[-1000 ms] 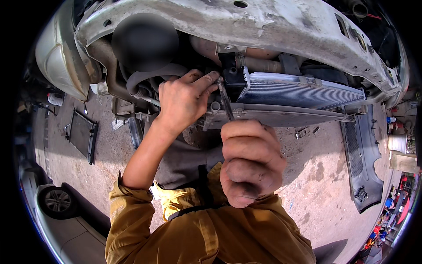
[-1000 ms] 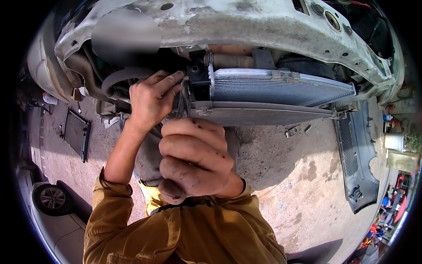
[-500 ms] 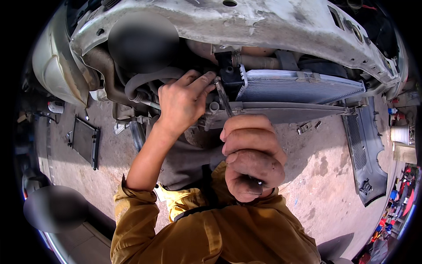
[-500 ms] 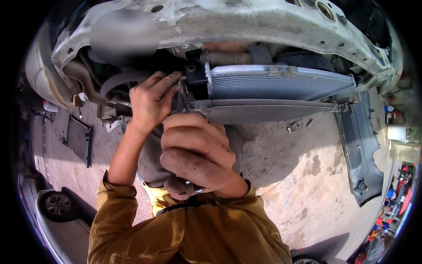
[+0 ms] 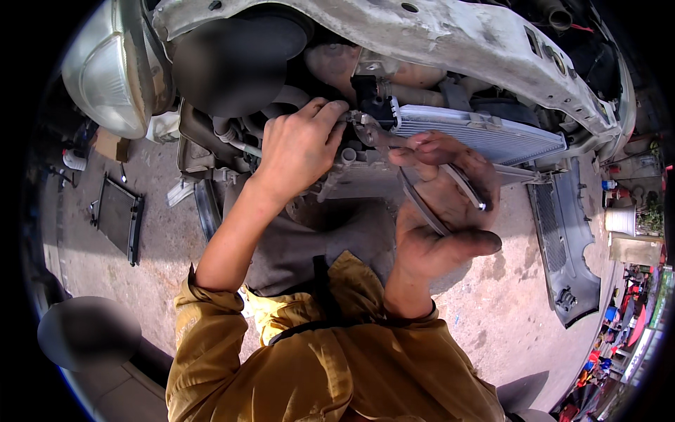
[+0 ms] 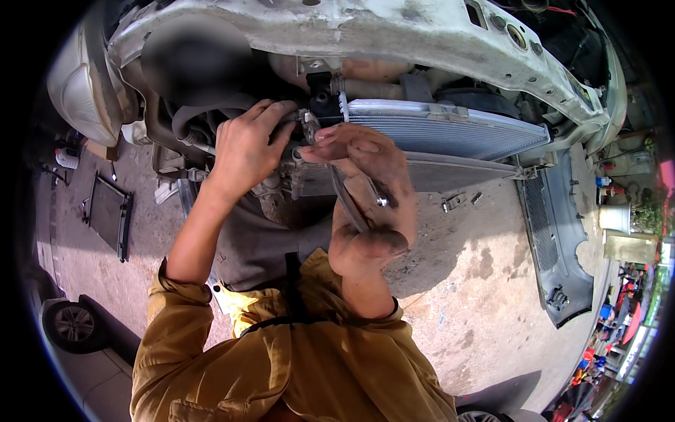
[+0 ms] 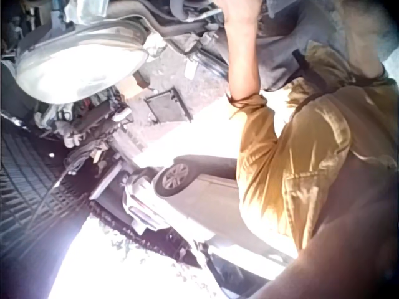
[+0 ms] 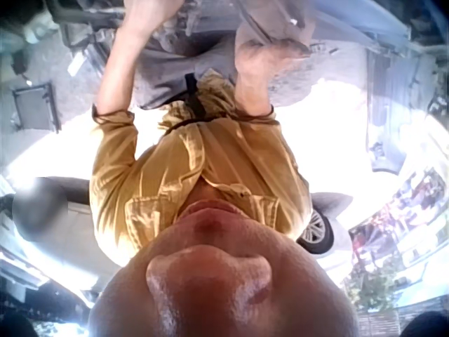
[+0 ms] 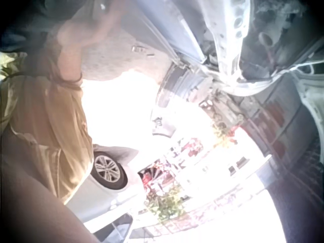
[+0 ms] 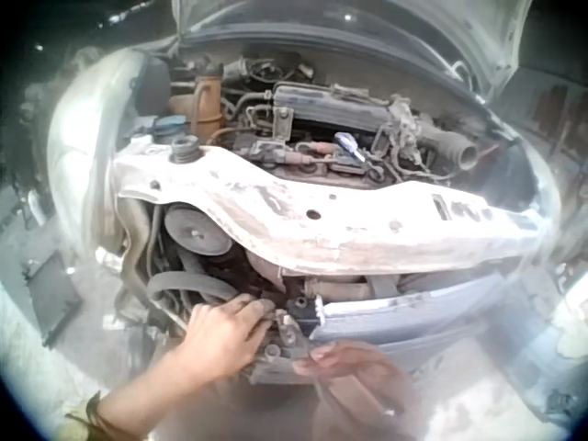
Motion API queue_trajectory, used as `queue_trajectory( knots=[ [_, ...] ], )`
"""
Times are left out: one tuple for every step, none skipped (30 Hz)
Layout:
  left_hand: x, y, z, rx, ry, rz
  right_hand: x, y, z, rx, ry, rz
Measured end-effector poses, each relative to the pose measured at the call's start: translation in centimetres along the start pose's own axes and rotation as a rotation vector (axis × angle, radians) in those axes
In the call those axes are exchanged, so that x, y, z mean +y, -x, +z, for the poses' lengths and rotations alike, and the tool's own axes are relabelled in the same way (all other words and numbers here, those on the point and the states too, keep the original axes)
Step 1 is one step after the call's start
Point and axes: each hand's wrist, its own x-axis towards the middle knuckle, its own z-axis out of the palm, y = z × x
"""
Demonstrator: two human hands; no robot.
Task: The person installs a car radiator into the engine bay, applying sealant to the hose connections before securing the radiator in place. They then use pliers to tighten the hose clamps on the connected pipes.
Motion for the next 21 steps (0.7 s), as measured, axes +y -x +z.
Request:
queue_trajectory(
  knots=[
    [-0.1,0.0,0.0,0.002,-0.003,0.009,0.0,0.1,-0.1,-0.008,0.007,-0.008],
    [-0.1,0.0,-0.1,0.001,-0.005,0.011,0.0,0.2,-0.1,-0.025,0.028,-0.021],
    [-0.1,0.0,-0.1,-0.001,-0.007,0.012,0.1,0.4,-0.2,-0.040,0.048,-0.033],
    [-0.1,0.0,-0.1,-0.003,-0.010,0.013,0.1,0.5,-0.3,-0.063,0.081,-0.049],
    [0.0,-0.1,-0.2,-0.011,-0.020,0.006,0.0,0.6,-0.4,-0.100,0.120,-0.074],
    [0.1,-0.1,-0.3,-0.021,-0.032,-0.003,0.0,0.8,-0.4,-0.135,0.156,-0.097],
    [0.1,-0.1,-0.4,-0.031,-0.044,-0.012,-0.2,1.0,-0.5,-0.183,0.197,-0.129],
    [0.1,0.0,-0.4,-0.027,-0.050,-0.010,-0.3,1.3,-0.4,-0.208,0.213,-0.145],
    [0.1,0.0,-0.4,-0.025,-0.056,-0.008,-0.5,1.7,-0.2,-0.231,0.228,-0.162],
    [0.1,0.1,-0.3,-0.023,-0.063,-0.005,-0.6,2.2,0.3,-0.230,0.217,-0.163],
    [0.0,0.1,-0.3,-0.019,-0.062,0.012,-0.7,2.5,0.7,-0.247,0.215,-0.163],
    [-0.2,0.1,-0.3,-0.013,-0.060,0.030,-0.9,2.8,1.0,-0.264,0.215,-0.162],
    [-0.3,0.1,-0.3,-0.008,-0.059,0.047,-1.1,2.8,1.2,-0.298,0.223,-0.159],
    [-0.3,0.0,-0.3,-0.006,-0.054,0.057,-1.2,2.8,1.4,-0.314,0.230,-0.161],
    [-0.4,0.0,-0.3,-0.003,-0.053,0.068,-1.2,2.9,1.5,-0.330,0.235,-0.164],
    [-0.4,-0.1,-0.3,-0.001,-0.051,0.079,-1.1,3.0,1.6,-0.328,0.238,-0.171],
    [-0.5,-0.1,-0.3,0.001,-0.046,0.085,-1.0,3.0,1.6,-0.319,0.235,-0.173],
    [-0.5,-0.1,-0.2,0.003,-0.038,0.093,-1.0,3.1,1.6,-0.310,0.235,-0.174],
    [-0.6,-0.2,-0.2,0.004,-0.031,0.099,-0.9,3.2,1.4,-0.294,0.229,-0.170],
    [-0.6,-0.2,-0.2,0.009,-0.030,0.099,-0.8,3.1,1.3,-0.275,0.221,-0.166],
    [-0.5,-0.3,-0.2,0.014,-0.030,0.099,-0.7,3.1,1.1,-0.256,0.213,-0.161]
  ],
)
